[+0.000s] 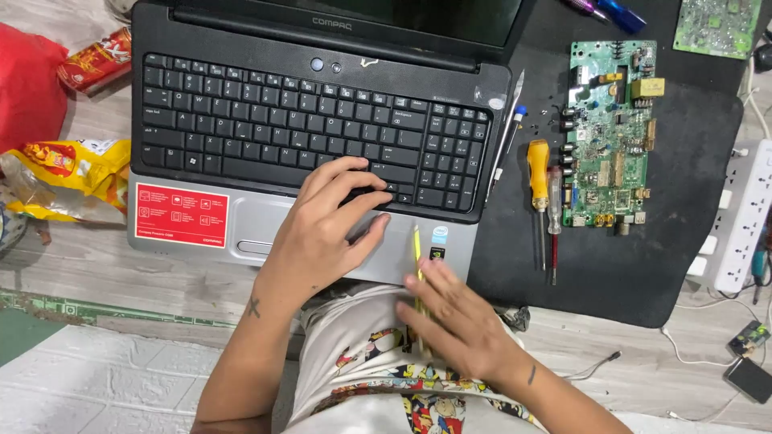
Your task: Removing a keyboard from a laptop using a pry tool and hands
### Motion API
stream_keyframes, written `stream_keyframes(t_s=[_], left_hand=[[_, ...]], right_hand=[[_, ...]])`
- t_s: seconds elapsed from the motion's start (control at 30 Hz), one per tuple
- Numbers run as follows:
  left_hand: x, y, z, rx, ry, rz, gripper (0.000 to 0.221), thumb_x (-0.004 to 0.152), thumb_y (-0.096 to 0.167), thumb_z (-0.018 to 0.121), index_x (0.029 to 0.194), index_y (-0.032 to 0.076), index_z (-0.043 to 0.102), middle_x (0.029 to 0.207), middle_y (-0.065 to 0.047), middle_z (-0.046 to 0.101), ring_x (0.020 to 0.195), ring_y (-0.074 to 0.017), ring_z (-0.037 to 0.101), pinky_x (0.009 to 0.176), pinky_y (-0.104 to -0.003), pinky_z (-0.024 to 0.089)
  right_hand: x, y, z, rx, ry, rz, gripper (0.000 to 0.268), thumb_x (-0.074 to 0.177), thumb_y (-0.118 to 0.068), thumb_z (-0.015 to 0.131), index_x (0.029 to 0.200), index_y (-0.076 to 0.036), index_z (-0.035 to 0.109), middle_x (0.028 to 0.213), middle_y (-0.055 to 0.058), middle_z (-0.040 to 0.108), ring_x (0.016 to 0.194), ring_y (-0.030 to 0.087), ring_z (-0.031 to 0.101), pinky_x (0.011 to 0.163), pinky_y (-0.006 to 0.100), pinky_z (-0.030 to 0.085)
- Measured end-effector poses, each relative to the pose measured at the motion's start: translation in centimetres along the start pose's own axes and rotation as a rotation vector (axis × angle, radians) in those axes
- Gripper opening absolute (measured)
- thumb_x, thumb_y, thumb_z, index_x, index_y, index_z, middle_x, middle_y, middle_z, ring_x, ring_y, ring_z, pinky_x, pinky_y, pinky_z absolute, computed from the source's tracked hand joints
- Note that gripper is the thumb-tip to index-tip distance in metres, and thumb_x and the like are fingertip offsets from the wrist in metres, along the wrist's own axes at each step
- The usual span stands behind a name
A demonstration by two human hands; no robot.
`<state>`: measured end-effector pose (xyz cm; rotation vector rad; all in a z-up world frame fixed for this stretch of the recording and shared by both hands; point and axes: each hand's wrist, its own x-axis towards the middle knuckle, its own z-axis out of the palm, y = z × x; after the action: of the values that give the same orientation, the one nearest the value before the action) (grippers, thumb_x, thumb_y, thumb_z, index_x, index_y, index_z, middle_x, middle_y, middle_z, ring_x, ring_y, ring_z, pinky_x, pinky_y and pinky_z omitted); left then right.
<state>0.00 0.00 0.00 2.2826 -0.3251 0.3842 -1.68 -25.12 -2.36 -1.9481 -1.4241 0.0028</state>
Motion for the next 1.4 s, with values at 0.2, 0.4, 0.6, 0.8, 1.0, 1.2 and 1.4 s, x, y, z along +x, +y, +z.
stream_keyframes(t_s=[0.2,0.4,0.6,0.8,1.0,1.2,1.4], left_hand=[[-0.1,0.0,0.0,-0.002,-0.014,-0.015,0.013,0.092,0.002,0.068,0.104,-0.004,0.069,0.111,-0.014,0.064,0.118,-0.0367,0.056,0.104,-0.048,0.048],[-0.1,0.0,0.1,-0.008,-0.001,-0.008,0.013,0.091,0.000,0.070,0.103,-0.005,0.069,0.110,-0.015,0.064,0.117,-0.0367,0.056,0.104,-0.047,0.049],[-0.2,0.0,0.0,-0.070,0.004,-0.035,0.015,0.092,-0.003,0.063,0.106,-0.005,0.068,0.109,-0.015,0.065,0.119,-0.0365,0.057,0.105,-0.046,0.050],[-0.4,-0.1,0.0,-0.065,0.017,-0.036,0.019,0.091,-0.004,0.065,0.110,-0.006,0.066,0.112,-0.015,0.065,0.119,-0.0365,0.057,0.106,-0.046,0.050],[-0.2,-0.1,-0.1,-0.051,0.002,-0.030,0.015,0.092,-0.003,0.065,0.106,-0.006,0.068,0.112,-0.015,0.065,0.119,-0.0363,0.057,0.105,-0.047,0.050],[-0.3,-0.1,-0.1,-0.051,0.001,-0.027,0.013,0.092,-0.003,0.065,0.105,-0.006,0.068,0.111,-0.016,0.065,0.119,-0.0360,0.057,0.105,-0.047,0.050],[-0.2,-0.1,-0.1,-0.059,0.004,-0.023,0.012,0.092,-0.003,0.065,0.103,-0.006,0.068,0.110,-0.016,0.065,0.118,-0.0365,0.057,0.104,-0.047,0.050]], right_hand=[[2.0,-0.6,-1.4,0.070,0.087,0.040,0.029,0.094,0.001,0.071,0.121,0.008,0.062,0.138,0.028,0.051,0.127,0.050,0.057,0.107,0.061,0.056],[0.0,1.3,-0.3,0.330,0.139,0.130,0.021,0.095,0.007,0.070,0.114,0.002,0.062,0.142,0.023,0.051,0.136,0.038,0.052,0.116,0.049,0.054],[2.5,1.2,-1.7,0.328,-0.042,0.142,0.025,0.101,-0.004,0.053,0.119,0.008,0.063,0.138,0.028,0.053,0.134,0.048,0.051,0.119,0.062,0.037],[3.0,0.3,-2.7,0.201,0.001,0.126,0.027,0.090,0.007,0.070,0.114,0.010,0.059,0.132,0.031,0.056,0.127,0.046,0.058,0.111,0.058,0.048],[3.1,0.7,-4.4,0.259,0.033,0.216,0.022,0.089,0.013,0.061,0.110,0.006,0.059,0.127,0.028,0.061,0.122,0.046,0.064,0.108,0.052,0.055],[2.2,1.4,-4.1,0.288,0.123,0.243,0.014,0.088,0.010,0.065,0.101,0.003,0.061,0.121,0.024,0.066,0.118,0.039,0.068,0.106,0.045,0.058],[1.9,1.5,-4.7,0.350,0.211,0.255,0.011,0.087,0.008,0.065,0.097,0.008,0.062,0.114,0.029,0.067,0.113,0.039,0.069,0.106,0.052,0.060]])
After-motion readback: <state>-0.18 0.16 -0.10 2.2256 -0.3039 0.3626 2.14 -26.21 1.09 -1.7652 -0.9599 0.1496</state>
